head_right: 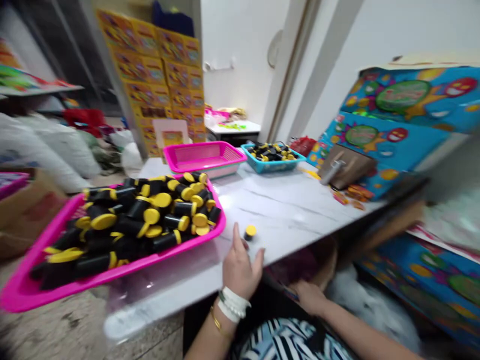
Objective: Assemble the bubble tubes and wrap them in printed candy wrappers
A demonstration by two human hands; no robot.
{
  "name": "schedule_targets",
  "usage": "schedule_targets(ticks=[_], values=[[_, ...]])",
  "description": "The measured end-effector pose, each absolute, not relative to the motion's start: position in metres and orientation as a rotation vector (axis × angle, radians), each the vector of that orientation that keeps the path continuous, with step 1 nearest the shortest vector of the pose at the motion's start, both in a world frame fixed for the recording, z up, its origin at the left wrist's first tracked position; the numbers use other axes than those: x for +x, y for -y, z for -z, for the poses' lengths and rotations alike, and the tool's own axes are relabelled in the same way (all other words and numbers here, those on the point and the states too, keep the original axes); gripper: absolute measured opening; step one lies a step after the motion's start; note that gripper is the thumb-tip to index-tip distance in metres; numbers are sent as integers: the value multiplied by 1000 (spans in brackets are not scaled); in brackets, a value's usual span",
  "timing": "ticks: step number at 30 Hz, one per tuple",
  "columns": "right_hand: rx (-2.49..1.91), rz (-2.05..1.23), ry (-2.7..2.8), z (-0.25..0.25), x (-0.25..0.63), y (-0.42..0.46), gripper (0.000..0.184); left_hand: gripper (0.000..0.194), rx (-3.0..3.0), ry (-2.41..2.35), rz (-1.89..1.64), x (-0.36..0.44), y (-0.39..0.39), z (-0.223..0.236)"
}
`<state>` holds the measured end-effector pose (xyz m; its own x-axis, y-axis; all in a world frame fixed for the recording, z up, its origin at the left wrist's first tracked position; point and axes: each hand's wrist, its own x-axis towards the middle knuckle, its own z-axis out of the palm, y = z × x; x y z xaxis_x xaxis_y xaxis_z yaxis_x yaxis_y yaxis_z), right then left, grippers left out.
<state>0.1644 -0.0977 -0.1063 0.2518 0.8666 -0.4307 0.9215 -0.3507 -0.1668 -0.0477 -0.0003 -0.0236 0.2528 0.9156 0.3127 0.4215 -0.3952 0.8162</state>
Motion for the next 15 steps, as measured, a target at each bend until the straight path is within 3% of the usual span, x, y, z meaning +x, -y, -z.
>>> schedule_targets(ticks=[6, 15], values=[[2375, 766, -1436, 139, 163, 68, 30, 85, 2007, -1191, -1171, -45, -5, 27], [2523, 680, -1539, 99, 233, 58, 33, 82, 1978, -1248, -1183, -43, -5, 22]])
